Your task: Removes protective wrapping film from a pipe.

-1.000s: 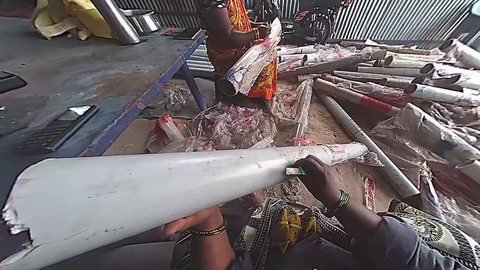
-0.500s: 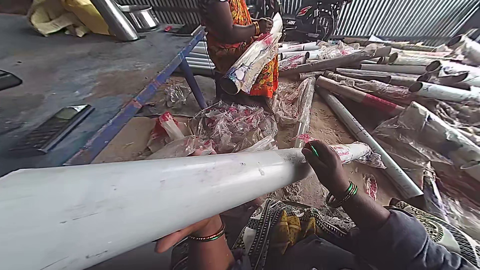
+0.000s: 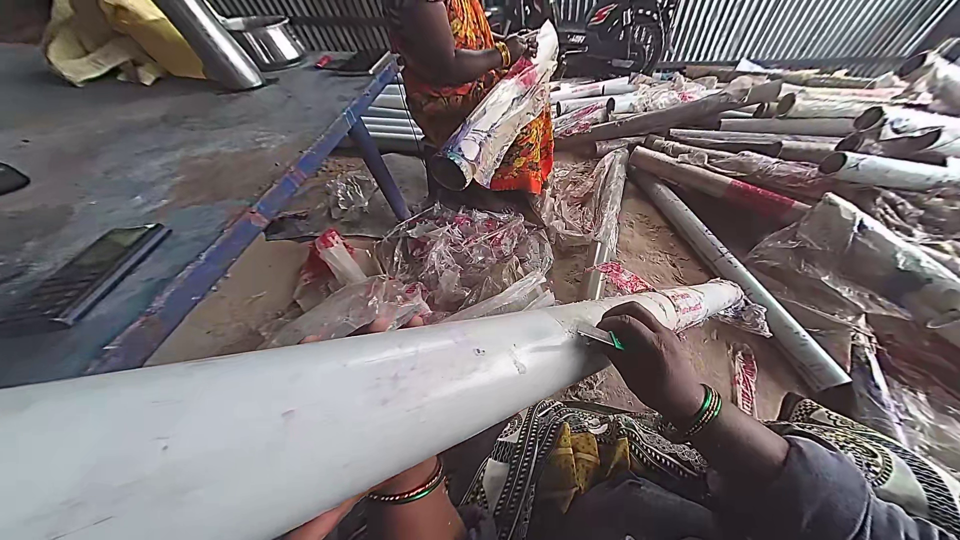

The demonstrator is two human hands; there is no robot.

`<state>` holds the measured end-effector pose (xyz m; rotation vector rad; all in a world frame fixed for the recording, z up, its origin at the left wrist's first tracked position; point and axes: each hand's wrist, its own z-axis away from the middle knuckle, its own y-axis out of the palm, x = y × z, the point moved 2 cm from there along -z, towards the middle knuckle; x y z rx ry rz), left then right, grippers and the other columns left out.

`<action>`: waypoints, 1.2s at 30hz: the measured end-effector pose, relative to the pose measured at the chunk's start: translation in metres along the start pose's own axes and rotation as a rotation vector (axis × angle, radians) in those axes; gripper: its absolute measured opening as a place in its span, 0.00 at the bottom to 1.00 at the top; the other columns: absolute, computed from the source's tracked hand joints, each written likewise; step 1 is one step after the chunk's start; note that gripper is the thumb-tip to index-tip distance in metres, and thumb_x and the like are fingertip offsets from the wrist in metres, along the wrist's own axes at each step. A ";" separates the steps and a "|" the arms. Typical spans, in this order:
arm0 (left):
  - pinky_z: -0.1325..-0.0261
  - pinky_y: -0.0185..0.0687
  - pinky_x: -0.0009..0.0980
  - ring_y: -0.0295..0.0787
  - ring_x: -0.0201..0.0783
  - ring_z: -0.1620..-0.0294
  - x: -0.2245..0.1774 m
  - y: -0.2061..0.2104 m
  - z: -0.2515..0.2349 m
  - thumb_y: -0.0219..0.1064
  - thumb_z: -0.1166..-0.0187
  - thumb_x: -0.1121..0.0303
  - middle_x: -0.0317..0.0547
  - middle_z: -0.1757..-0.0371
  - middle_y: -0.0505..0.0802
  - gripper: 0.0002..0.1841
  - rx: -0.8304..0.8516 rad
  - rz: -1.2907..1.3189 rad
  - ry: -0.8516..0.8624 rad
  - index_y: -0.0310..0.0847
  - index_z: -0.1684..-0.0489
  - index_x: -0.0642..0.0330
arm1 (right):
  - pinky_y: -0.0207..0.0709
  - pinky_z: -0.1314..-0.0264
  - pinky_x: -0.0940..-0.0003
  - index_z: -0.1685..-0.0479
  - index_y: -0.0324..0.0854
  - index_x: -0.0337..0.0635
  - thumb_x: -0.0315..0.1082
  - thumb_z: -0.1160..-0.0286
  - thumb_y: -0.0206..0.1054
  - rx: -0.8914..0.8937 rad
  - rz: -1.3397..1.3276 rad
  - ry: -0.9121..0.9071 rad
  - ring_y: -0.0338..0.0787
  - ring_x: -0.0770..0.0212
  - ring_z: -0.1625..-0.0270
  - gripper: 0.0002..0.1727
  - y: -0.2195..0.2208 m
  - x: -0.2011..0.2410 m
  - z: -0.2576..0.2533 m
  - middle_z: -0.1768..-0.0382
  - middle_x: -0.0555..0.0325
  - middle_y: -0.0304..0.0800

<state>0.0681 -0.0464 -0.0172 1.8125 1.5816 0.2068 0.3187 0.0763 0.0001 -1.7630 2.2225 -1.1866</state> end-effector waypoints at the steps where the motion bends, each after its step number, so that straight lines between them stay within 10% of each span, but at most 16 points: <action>1: 0.24 0.79 0.47 0.82 0.48 0.24 0.000 -0.001 0.001 0.78 0.48 0.34 0.47 0.27 0.87 0.48 -0.013 0.015 -0.013 0.76 0.23 0.51 | 0.77 0.67 0.71 0.59 0.86 0.37 0.32 0.26 0.65 0.001 0.013 0.008 0.88 0.60 0.63 0.07 -0.001 0.000 -0.001 0.58 0.47 0.91; 10: 0.23 0.79 0.44 0.80 0.49 0.23 -0.006 0.032 -0.010 0.83 0.45 0.45 0.52 0.28 0.86 0.47 0.104 0.011 -0.070 0.71 0.24 0.62 | 0.74 0.56 0.84 0.66 0.87 0.40 0.34 0.26 0.71 -0.008 -0.216 0.340 0.81 0.81 0.60 0.07 -0.015 -0.027 -0.021 0.62 0.64 0.86; 13: 0.35 0.84 0.33 0.90 0.45 0.36 0.000 0.106 -0.019 0.80 0.41 0.52 0.55 0.46 0.93 0.33 -0.375 0.010 0.016 0.80 0.44 0.70 | 0.68 0.66 0.91 0.64 0.87 0.42 0.29 0.23 0.66 -0.005 -0.416 0.524 0.74 0.89 0.72 0.05 -0.021 -0.031 -0.021 0.70 0.76 0.84; 16: 0.17 0.70 0.49 0.73 0.55 0.18 -0.005 -0.017 -0.012 0.80 0.40 0.46 0.55 0.19 0.77 0.52 0.280 0.111 -0.142 0.60 0.14 0.60 | 0.62 0.75 0.89 0.59 0.87 0.42 0.28 0.20 0.63 -0.081 -0.505 0.652 0.68 0.88 0.80 0.07 -0.032 -0.041 -0.016 0.73 0.77 0.86; 20: 0.22 0.74 0.55 0.77 0.60 0.23 -0.006 -0.043 -0.007 0.86 0.54 0.43 0.57 0.23 0.81 0.57 0.207 0.141 -0.159 0.66 0.16 0.57 | 0.74 0.53 0.90 0.59 0.90 0.41 0.34 0.25 0.69 -0.027 -0.396 0.374 0.81 0.89 0.59 0.07 -0.039 -0.044 0.008 0.58 0.71 0.90; 27: 0.25 0.78 0.38 0.84 0.43 0.27 -0.009 0.019 0.006 0.75 0.44 0.37 0.48 0.33 0.90 0.43 0.108 0.118 -0.078 0.82 0.32 0.60 | 0.78 0.57 0.79 0.57 0.88 0.42 0.36 0.28 0.72 0.017 -0.100 0.046 0.88 0.66 0.55 0.08 -0.023 -0.031 0.027 0.54 0.47 0.89; 31: 0.20 0.71 0.58 0.75 0.62 0.21 -0.010 -0.052 -0.004 0.84 0.47 0.44 0.59 0.21 0.79 0.52 0.198 0.159 -0.161 0.67 0.17 0.59 | 0.80 0.62 0.72 0.57 0.86 0.39 0.31 0.24 0.65 0.007 -0.023 0.044 0.90 0.60 0.57 0.07 -0.018 -0.028 0.019 0.54 0.47 0.91; 36: 0.25 0.75 0.60 0.76 0.68 0.24 -0.012 -0.077 0.002 0.84 0.48 0.45 0.64 0.22 0.78 0.54 0.162 0.138 -0.179 0.63 0.16 0.61 | 0.80 0.56 0.71 0.59 0.88 0.36 0.35 0.22 0.66 -0.027 -0.059 0.222 0.88 0.64 0.58 0.11 -0.018 -0.034 0.004 0.54 0.50 0.91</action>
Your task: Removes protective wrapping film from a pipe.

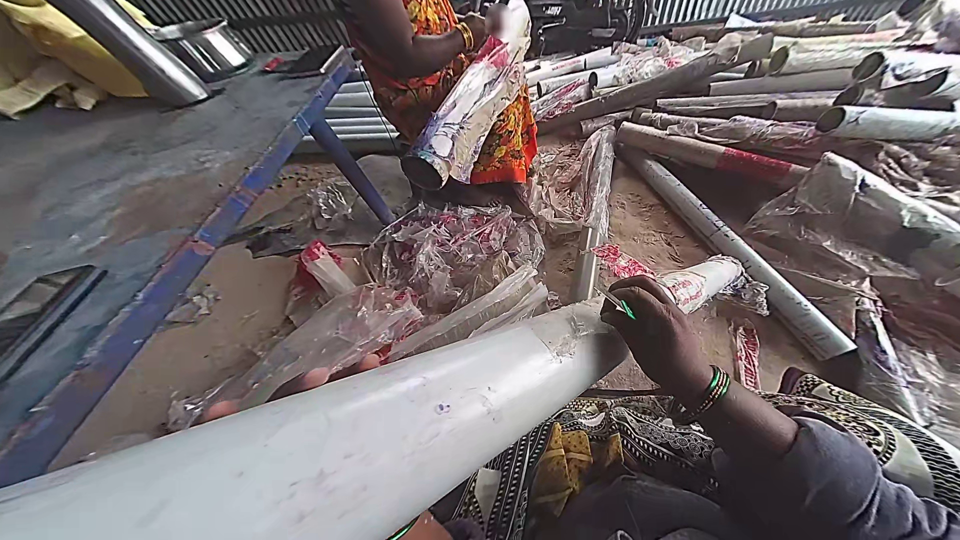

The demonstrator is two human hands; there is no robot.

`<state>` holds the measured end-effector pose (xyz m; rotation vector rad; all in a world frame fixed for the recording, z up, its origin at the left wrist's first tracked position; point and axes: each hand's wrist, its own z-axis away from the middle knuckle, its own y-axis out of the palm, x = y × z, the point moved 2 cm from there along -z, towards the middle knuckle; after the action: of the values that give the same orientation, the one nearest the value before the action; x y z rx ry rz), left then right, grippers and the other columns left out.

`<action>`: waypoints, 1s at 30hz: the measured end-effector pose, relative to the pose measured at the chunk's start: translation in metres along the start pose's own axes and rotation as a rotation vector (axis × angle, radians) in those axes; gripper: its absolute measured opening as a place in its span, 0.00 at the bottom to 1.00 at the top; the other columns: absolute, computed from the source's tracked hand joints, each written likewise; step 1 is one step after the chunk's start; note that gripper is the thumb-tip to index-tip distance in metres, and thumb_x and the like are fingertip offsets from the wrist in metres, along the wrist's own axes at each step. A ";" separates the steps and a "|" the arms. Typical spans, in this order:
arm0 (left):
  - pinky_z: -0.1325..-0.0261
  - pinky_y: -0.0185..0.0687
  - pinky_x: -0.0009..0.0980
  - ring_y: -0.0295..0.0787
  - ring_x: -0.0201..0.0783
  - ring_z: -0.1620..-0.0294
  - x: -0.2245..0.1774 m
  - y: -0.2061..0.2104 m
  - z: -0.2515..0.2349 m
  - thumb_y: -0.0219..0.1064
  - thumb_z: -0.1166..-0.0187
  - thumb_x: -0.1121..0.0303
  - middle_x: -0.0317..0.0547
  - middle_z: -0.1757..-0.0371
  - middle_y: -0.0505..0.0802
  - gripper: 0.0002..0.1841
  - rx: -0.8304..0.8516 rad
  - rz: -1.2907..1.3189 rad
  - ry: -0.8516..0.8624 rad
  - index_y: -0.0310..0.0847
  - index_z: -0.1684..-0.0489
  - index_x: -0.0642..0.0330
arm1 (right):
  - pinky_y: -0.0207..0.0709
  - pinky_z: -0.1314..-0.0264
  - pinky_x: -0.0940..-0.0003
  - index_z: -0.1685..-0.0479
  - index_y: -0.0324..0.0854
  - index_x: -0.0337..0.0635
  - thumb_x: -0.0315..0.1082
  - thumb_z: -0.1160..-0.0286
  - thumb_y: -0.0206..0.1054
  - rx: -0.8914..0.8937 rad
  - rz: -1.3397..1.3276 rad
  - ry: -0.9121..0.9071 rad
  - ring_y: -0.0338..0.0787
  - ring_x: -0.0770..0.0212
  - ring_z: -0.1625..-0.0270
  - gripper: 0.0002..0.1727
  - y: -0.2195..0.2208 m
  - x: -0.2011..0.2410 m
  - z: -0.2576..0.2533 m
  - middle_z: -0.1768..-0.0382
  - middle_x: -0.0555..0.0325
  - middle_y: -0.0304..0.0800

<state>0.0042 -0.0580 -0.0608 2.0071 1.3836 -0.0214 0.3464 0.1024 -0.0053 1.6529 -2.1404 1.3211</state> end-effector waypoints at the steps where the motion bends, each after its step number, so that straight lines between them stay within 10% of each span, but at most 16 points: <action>1: 0.25 0.76 0.61 0.77 0.69 0.25 -0.001 0.003 -0.001 0.84 0.48 0.46 0.65 0.23 0.79 0.54 -0.007 0.011 -0.001 0.64 0.16 0.61 | 0.79 0.55 0.73 0.60 0.88 0.37 0.36 0.22 0.66 0.007 -0.025 0.023 0.87 0.67 0.57 0.11 0.001 -0.002 -0.002 0.54 0.52 0.90; 8: 0.24 0.74 0.62 0.75 0.68 0.23 0.000 -0.001 -0.002 0.84 0.47 0.47 0.64 0.21 0.78 0.54 -0.018 0.039 0.002 0.62 0.15 0.62 | 0.71 0.59 0.89 0.59 0.87 0.40 0.34 0.20 0.64 -0.062 -0.329 0.250 0.77 0.87 0.63 0.09 -0.012 -0.023 -0.005 0.60 0.70 0.85; 14: 0.22 0.74 0.56 0.75 0.63 0.21 0.000 -0.004 -0.001 0.82 0.45 0.42 0.60 0.19 0.76 0.54 -0.028 -0.069 0.009 0.62 0.15 0.60 | 0.69 0.62 0.84 0.49 0.90 0.38 0.48 0.26 0.72 0.106 -0.147 0.092 0.76 0.79 0.64 0.21 -0.018 -0.023 0.013 0.52 0.56 0.89; 19: 0.18 0.71 0.48 0.74 0.54 0.19 0.011 0.049 -0.015 0.80 0.50 0.33 0.59 0.21 0.78 0.58 -0.006 -0.178 0.025 0.64 0.17 0.63 | 0.78 0.59 0.74 0.56 0.90 0.36 0.39 0.26 0.71 0.078 -0.069 0.065 0.86 0.66 0.61 0.13 -0.009 -0.015 0.012 0.54 0.48 0.91; 24: 0.31 0.84 0.44 0.86 0.57 0.32 0.017 0.090 -0.040 0.91 0.63 0.51 0.70 0.35 0.86 0.55 -0.244 0.151 0.080 0.70 0.35 0.84 | 0.80 0.59 0.64 0.63 0.87 0.34 0.38 0.24 0.69 0.029 -0.019 0.048 0.88 0.61 0.62 0.13 -0.009 -0.015 -0.002 0.57 0.49 0.91; 27: 0.32 0.82 0.27 0.88 0.38 0.35 0.030 0.143 -0.048 0.70 0.24 0.56 0.55 0.38 0.89 0.34 -0.459 -0.115 0.138 0.67 0.33 0.79 | 0.80 0.61 0.61 0.64 0.86 0.34 0.38 0.23 0.68 0.029 -0.010 0.015 0.88 0.59 0.62 0.13 -0.005 -0.016 -0.009 0.58 0.49 0.90; 28: 0.38 0.80 0.22 0.90 0.36 0.45 0.042 0.188 -0.063 0.63 0.20 0.62 0.54 0.50 0.91 0.23 -0.833 -0.154 0.238 0.72 0.43 0.79 | 0.80 0.62 0.60 0.65 0.86 0.34 0.37 0.24 0.69 0.031 -0.002 0.005 0.88 0.58 0.62 0.12 -0.004 -0.016 -0.012 0.58 0.49 0.90; 29: 0.35 0.77 0.22 0.88 0.38 0.43 0.045 0.196 -0.063 0.59 0.17 0.67 0.59 0.52 0.89 0.21 -0.862 -0.199 0.307 0.71 0.45 0.85 | 0.79 0.64 0.59 0.65 0.86 0.34 0.37 0.24 0.69 0.030 0.011 -0.013 0.88 0.58 0.63 0.12 -0.003 -0.017 -0.014 0.58 0.48 0.90; 30: 0.27 0.73 0.25 0.82 0.36 0.29 0.029 0.156 -0.042 0.59 0.14 0.63 0.59 0.38 0.88 0.27 -0.407 -0.356 0.236 0.66 0.37 0.90 | 0.80 0.65 0.59 0.65 0.86 0.35 0.37 0.24 0.69 0.033 0.035 -0.036 0.89 0.57 0.64 0.12 -0.002 -0.017 -0.016 0.58 0.49 0.90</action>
<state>0.1316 -0.0422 0.0417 1.4478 1.7212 0.3215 0.3483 0.1260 -0.0045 1.6720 -2.1884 1.3540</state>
